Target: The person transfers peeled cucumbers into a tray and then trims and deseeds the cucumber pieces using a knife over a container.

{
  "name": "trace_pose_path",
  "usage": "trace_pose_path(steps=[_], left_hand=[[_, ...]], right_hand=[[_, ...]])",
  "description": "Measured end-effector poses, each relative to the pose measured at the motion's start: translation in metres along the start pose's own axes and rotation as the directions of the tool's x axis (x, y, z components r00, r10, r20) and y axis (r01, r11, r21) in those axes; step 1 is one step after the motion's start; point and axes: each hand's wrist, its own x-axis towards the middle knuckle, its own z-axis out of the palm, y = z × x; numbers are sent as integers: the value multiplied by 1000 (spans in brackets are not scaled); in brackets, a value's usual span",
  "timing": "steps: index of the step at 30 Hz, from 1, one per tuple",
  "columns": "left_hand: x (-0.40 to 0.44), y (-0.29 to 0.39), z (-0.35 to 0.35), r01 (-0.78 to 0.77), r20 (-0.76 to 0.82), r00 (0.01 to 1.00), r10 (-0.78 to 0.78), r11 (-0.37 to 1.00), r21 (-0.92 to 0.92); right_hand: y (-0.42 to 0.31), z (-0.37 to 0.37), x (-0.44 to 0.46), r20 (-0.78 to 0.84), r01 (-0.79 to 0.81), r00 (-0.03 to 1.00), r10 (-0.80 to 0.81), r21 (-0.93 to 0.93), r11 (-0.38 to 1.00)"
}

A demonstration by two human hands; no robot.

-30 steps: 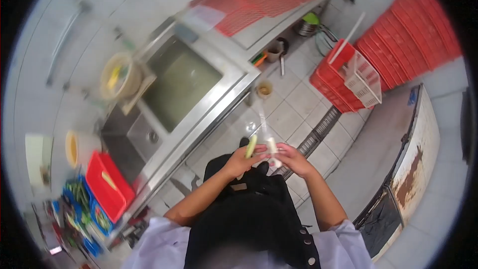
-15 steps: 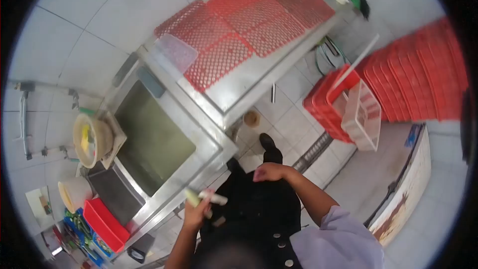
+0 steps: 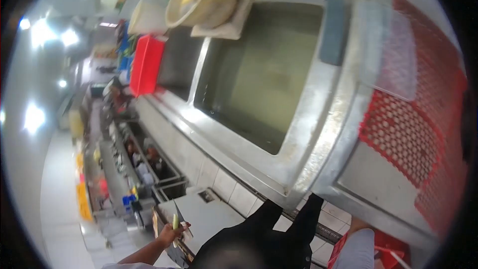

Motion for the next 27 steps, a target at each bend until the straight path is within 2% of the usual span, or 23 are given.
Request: trace_pose_path(steps=[2, 6, 8, 10, 12, 14, 17, 20, 23, 26, 27], left_hand=[[-2, -53, 9, 54, 27, 998, -53, 998, -25], [-31, -111, 38, 220, -4, 975, -220, 974, -51], [-47, -158, 53, 230, -61, 973, -223, 961, 152], [-64, -142, 67, 337, -67, 941, -331, 924, 179], [-83, -142, 77, 304, -67, 953, -296, 937, 171], [-92, -156, 85, 460, -110, 888, -447, 872, 167], [-106, -144, 96, 464, -110, 884, -455, 882, 78], [-110, -163, 102, 481, -106, 874, -474, 875, 54], [-114, -221, 112, 442, -140, 887, -441, 897, -20], [-130, -210, 122, 504, -197, 841, -503, 862, -52], [-132, -243, 131, 490, -179, 845, -504, 864, -117]], right_hand=[[6, 1, 19, -17, -25, 1000, 24, -34, 999], [20, -4, 54, -29, -31, 999, 29, -84, 996], [29, -9, 78, -43, -8, 999, 3, -112, 994], [30, -15, 101, -43, 30, 998, -37, -136, 990], [35, -22, 125, -49, 55, 997, -63, -154, 987], [32, -28, 139, -44, 86, 994, -95, -171, 981], [25, -38, 158, -47, 99, 993, -109, -176, 979], [17, -46, 173, -60, 93, 993, -103, -151, 984], [10, -55, 178, -76, 89, 992, -96, -83, 993], [-3, -67, 182, -97, 104, 990, -98, 57, 993], [-7, -75, 183, -102, 106, 990, -93, 129, 986]])
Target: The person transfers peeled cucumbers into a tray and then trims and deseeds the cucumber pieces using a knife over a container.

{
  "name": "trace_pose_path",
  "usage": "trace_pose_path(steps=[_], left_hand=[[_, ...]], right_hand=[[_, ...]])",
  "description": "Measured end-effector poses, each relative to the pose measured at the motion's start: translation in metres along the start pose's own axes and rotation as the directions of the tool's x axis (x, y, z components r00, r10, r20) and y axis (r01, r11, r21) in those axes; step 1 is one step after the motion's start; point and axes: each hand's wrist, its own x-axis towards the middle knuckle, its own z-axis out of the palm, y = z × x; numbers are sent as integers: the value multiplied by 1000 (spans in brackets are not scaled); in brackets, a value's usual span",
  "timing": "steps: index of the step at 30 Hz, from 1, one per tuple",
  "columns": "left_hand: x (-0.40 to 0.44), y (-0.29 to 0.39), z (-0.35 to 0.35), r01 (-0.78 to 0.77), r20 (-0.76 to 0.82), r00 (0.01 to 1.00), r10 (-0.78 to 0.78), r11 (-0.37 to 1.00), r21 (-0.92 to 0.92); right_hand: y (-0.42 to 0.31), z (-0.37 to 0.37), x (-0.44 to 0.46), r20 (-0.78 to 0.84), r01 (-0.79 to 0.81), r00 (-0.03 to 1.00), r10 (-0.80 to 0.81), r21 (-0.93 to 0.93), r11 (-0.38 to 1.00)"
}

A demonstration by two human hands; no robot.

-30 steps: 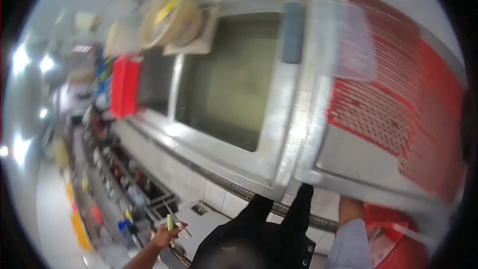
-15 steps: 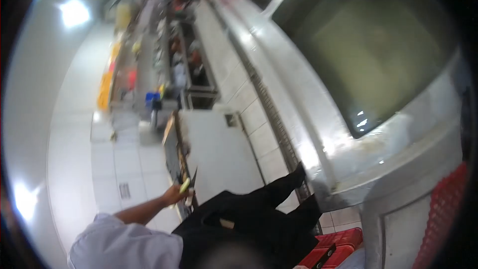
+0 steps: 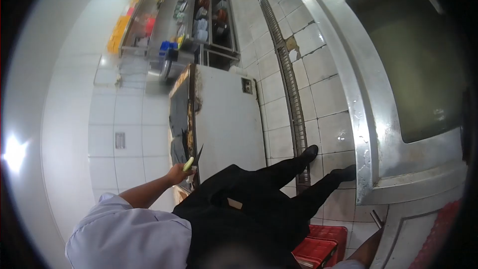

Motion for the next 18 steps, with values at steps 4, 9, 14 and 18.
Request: trace_pose_path(steps=[4, 9, 14, 18], left_hand=[[12, -54, 25, 6, -25, 1000, -8, 999, -45], [18, -90, 54, -51, 6, 999, 51, 999, -11], [77, -125, 84, -148, 96, 985, 145, 989, 25], [115, -103, 83, -266, 127, 959, 254, 961, 82]], right_hand=[[-32, -14, -11, -51, -26, 997, 52, 418, 908], [-65, -40, -53, -42, -64, 979, 200, 866, 496], [-79, -70, -90, -32, -11, 960, 279, 989, 150], [-80, -85, -112, -45, 51, 949, 313, 999, -11]])
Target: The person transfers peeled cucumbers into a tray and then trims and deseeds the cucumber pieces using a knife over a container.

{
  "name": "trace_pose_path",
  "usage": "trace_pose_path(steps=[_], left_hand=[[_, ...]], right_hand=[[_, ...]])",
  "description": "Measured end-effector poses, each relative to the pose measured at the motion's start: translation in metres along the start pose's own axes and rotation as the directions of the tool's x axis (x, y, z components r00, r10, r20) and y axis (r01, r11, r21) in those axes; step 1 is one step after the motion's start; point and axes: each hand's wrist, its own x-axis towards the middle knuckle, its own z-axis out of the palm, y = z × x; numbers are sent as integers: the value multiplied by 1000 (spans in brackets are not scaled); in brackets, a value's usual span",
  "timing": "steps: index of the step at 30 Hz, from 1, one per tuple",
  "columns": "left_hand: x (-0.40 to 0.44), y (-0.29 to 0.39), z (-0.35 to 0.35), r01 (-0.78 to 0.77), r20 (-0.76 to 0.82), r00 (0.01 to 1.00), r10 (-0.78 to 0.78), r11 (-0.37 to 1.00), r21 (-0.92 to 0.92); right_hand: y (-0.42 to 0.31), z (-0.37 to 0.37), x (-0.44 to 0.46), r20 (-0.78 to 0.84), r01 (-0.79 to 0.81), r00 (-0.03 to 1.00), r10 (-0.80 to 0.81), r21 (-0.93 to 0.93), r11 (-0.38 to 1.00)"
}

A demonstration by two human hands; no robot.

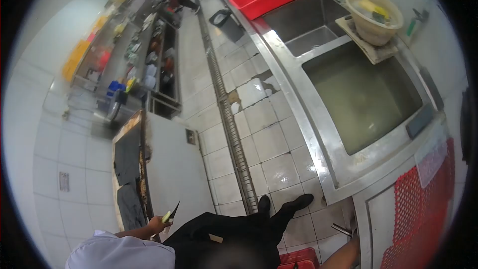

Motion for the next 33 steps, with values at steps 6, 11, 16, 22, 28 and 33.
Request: trace_pose_path(steps=[6, 11, 16, 22, 28, 33], left_hand=[[44, 8, -16, -76, -16, 997, 78, 994, 78], [56, -21, -13, -71, 36, 996, 77, 988, -138], [70, -28, -15, -189, -25, 982, 187, 977, -97], [78, -37, -8, -213, -16, 975, 220, 921, -326], [94, -55, 26, -276, 13, 954, 299, 894, -353], [102, -50, 32, -238, 57, 959, 279, 895, -376]], right_hand=[[-11, -18, -24, -35, 25, 999, -21, 131, 991], [-26, -18, -38, -47, 60, 998, -51, 218, 974], [-23, -16, -47, -21, 68, 998, -65, 340, 938], [-57, -51, -124, -67, 162, 987, -147, 351, 922], [-60, -83, -211, 14, 10, 1000, -14, 241, 971], [-76, -113, -266, -199, -72, 978, 68, -9, 997]])
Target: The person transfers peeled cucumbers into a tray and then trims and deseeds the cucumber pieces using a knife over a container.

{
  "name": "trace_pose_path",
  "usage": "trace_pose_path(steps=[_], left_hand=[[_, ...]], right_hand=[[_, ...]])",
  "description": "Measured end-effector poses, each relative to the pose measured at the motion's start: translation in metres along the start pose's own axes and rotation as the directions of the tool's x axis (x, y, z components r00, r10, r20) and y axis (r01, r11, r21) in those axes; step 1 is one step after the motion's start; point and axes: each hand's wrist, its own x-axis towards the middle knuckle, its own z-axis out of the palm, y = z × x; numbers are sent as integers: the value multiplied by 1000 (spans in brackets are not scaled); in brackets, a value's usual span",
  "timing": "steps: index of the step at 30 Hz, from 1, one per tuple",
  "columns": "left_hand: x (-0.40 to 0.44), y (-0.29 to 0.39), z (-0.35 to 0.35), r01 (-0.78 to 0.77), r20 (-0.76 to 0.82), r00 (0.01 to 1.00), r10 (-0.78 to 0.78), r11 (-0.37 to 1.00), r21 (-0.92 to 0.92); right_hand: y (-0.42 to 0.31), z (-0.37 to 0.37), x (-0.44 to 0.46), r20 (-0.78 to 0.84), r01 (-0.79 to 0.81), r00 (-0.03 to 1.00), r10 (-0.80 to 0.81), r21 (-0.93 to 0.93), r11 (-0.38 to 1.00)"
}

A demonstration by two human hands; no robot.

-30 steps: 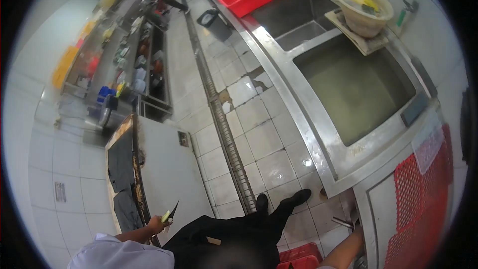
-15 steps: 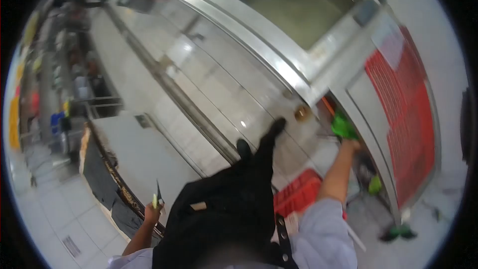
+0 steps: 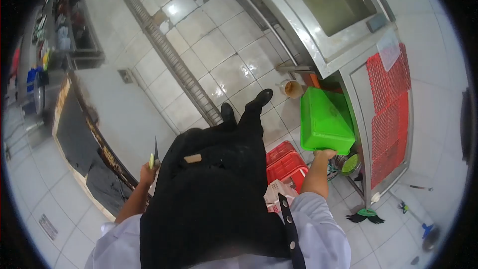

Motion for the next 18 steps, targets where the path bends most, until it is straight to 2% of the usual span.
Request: trace_pose_path(steps=[2, 3, 4, 5, 6, 8, 9, 10, 11, 12, 13, 14, 15, 16, 17, 18], left_hand=[[17, -19, 3, 12, -35, 999, -14, 999, -32], [26, -28, 10, 11, -71, 997, -15, 999, -49], [30, -32, 15, 22, -61, 998, -26, 998, -66], [34, -36, 19, 37, -87, 995, -56, 978, -208], [40, -39, 23, 44, -112, 990, -87, 938, -343], [47, -35, 30, 33, -131, 988, -79, 945, -324], [54, -28, 35, 24, -136, 988, -68, 954, -299], [67, -22, 34, 9, -150, 987, -52, 962, -274], [94, -36, 41, 9, -135, 990, -38, 978, -210], [107, -19, 43, -55, -177, 984, 26, 985, -164], [127, -4, 46, -133, -256, 963, 91, 980, -152], [151, 15, 42, -62, -190, 981, 34, 987, -145], [194, 23, 54, -124, -331, 937, 107, 992, -30], [198, 75, 24, -149, -190, 974, 123, 981, -126], [201, 118, 9, -366, -355, 885, 301, 921, -132], [219, 152, -8, -404, -309, 888, 341, 899, -169]], right_hand=[[3, -33, 15, 148, 48, 988, -38, -62, 997], [-3, -39, 7, 160, 61, 986, -48, -75, 995], [-9, -45, -2, 20, 46, 999, -44, -136, 990], [-13, -49, -12, -123, 26, 991, -51, -191, 981], [-20, -50, -24, -114, 41, 991, -64, -199, 979], [-35, -41, -66, -248, 21, 959, -136, -415, 909], [-37, -48, -61, -157, 75, 977, -147, -392, 917], [-41, -48, -65, -139, 78, 980, -140, -381, 921], [-41, -43, -69, -48, 104, 987, -151, -528, 843], [-40, -35, -70, 56, 146, 988, -145, -653, 743], [-28, -35, -46, 251, 241, 964, -91, -670, 702], [-17, -32, -27, 435, 341, 900, -34, -652, 677], [-13, -12, -35, 503, 457, 864, 24, -804, 381], [-1, 16, -78, 604, 576, 797, 0, -762, 296], [12, 35, -88, 562, 563, 826, -34, -825, 54], [19, 67, -134, 597, 593, 802, -22, -800, -88]])
